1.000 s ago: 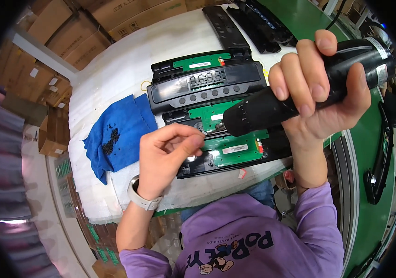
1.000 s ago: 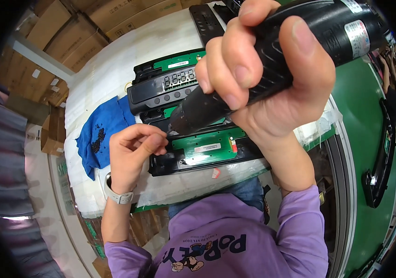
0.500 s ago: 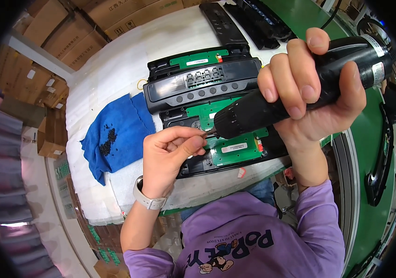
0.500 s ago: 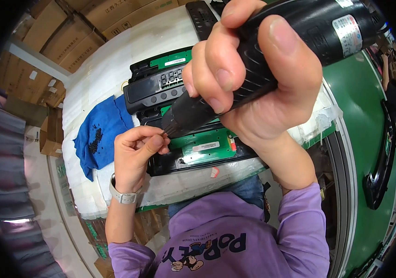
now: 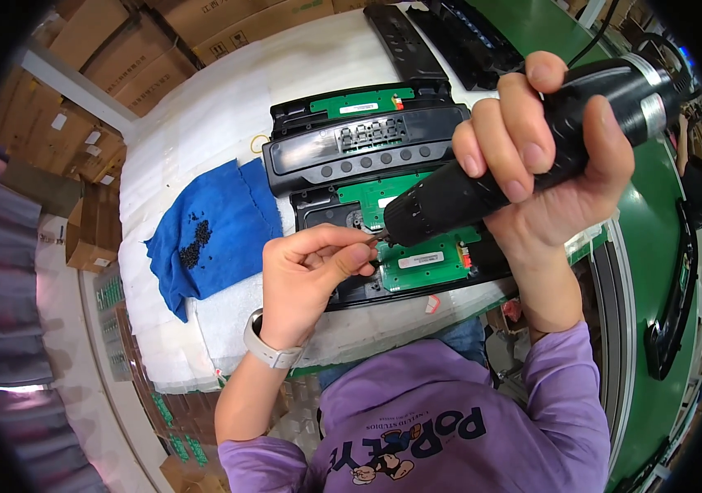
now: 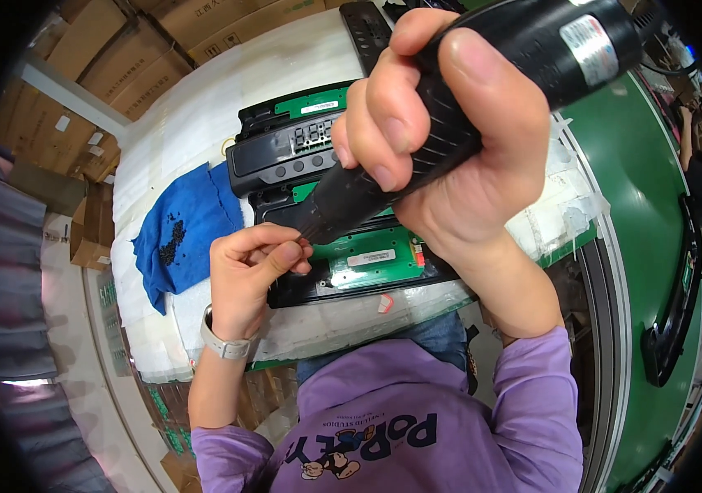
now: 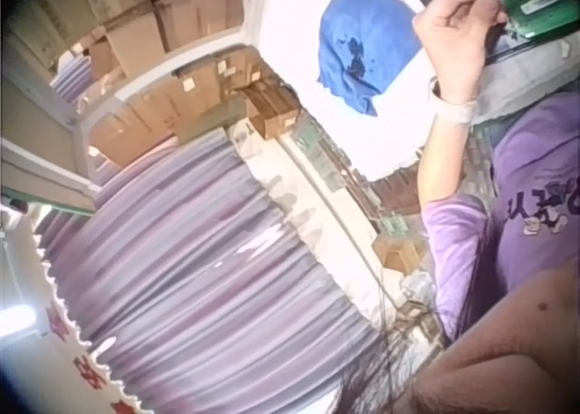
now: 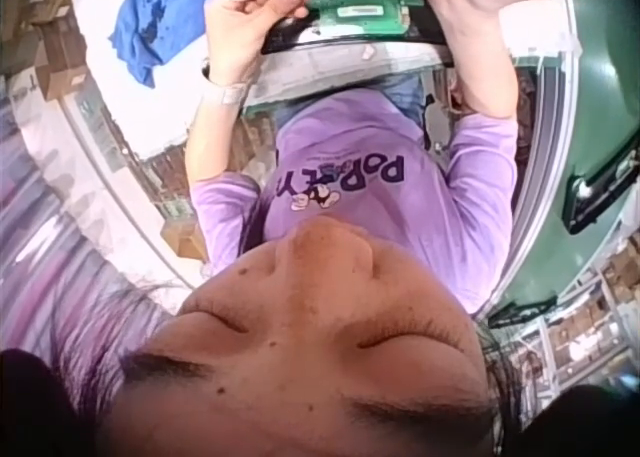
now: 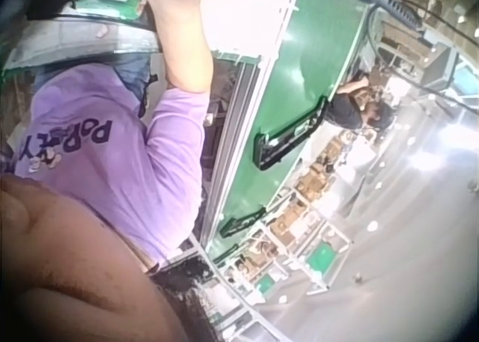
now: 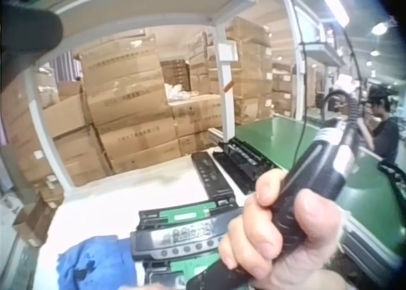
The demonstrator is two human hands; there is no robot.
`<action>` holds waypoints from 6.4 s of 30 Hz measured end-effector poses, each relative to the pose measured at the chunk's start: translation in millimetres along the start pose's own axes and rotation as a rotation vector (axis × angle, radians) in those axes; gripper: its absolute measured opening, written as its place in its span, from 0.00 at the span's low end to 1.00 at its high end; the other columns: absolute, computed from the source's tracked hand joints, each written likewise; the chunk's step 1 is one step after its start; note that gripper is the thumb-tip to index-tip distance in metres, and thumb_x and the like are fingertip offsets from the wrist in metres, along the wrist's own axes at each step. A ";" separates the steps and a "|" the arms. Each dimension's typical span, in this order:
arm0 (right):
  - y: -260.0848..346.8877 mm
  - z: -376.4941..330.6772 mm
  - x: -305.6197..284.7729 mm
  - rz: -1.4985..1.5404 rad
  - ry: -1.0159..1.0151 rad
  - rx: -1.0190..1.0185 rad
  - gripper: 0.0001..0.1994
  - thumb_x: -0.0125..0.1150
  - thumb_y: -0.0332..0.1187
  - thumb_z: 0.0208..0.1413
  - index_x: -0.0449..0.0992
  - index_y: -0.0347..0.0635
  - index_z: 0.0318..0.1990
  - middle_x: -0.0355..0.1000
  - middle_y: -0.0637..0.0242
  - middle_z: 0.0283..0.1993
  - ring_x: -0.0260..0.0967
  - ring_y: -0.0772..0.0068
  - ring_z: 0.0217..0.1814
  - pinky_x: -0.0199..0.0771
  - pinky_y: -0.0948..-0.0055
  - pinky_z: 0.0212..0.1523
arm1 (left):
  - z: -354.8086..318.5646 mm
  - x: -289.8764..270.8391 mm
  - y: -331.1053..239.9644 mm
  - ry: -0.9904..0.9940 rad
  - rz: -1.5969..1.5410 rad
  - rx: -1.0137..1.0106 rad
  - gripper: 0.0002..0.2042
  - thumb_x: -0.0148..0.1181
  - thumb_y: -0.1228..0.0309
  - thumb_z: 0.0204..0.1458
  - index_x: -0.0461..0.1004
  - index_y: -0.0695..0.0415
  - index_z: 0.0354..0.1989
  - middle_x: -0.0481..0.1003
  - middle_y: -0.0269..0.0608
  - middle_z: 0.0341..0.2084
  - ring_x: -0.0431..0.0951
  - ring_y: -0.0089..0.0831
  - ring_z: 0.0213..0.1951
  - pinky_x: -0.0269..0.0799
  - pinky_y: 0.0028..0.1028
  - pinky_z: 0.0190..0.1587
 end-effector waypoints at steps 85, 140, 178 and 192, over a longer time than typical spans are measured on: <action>-1.2 -9.8 3.9 0.119 0.108 -0.077 0.18 0.48 0.47 0.58 0.63 0.43 0.46 0.63 0.74 0.23 0.59 0.80 0.18 0.65 0.72 0.31 | -5.0 7.3 6.7 0.064 -0.021 -0.035 0.08 0.59 0.86 0.47 0.73 0.68 0.37 0.77 0.46 0.32 0.79 0.28 0.36 0.75 0.22 0.40; 8.8 -9.1 9.0 0.206 0.120 -0.113 0.18 0.50 0.44 0.56 0.62 0.42 0.47 0.64 0.73 0.24 0.60 0.79 0.19 0.65 0.71 0.32 | -3.3 5.3 -23.7 0.111 0.169 0.036 0.06 0.59 0.86 0.45 0.77 0.69 0.32 0.78 0.44 0.29 0.80 0.28 0.33 0.74 0.19 0.36; -43.3 -15.4 48.8 -0.269 0.005 0.377 0.15 0.62 0.32 0.39 0.62 0.37 0.31 0.58 0.70 0.15 0.52 0.82 0.11 0.55 0.80 0.13 | -22.8 -158.5 -53.4 -0.486 1.478 0.255 0.05 0.62 0.76 0.43 0.74 0.64 0.27 0.71 0.47 0.24 0.71 0.42 0.29 0.66 0.34 0.33; -55.4 -23.7 50.4 -0.275 0.171 0.272 0.13 0.69 0.28 0.34 0.67 0.38 0.25 0.66 0.70 0.19 0.62 0.82 0.18 0.62 0.84 0.19 | -22.4 -139.4 -56.3 -0.579 1.473 0.412 0.05 0.57 0.76 0.49 0.71 0.65 0.26 0.71 0.49 0.23 0.72 0.45 0.26 0.67 0.35 0.31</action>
Point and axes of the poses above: each hand's wrist, its own z-axis towards the middle knuckle, its own x-axis out of the palm, y = z × x, the point moved 7 cm from there along z, towards the middle knuckle
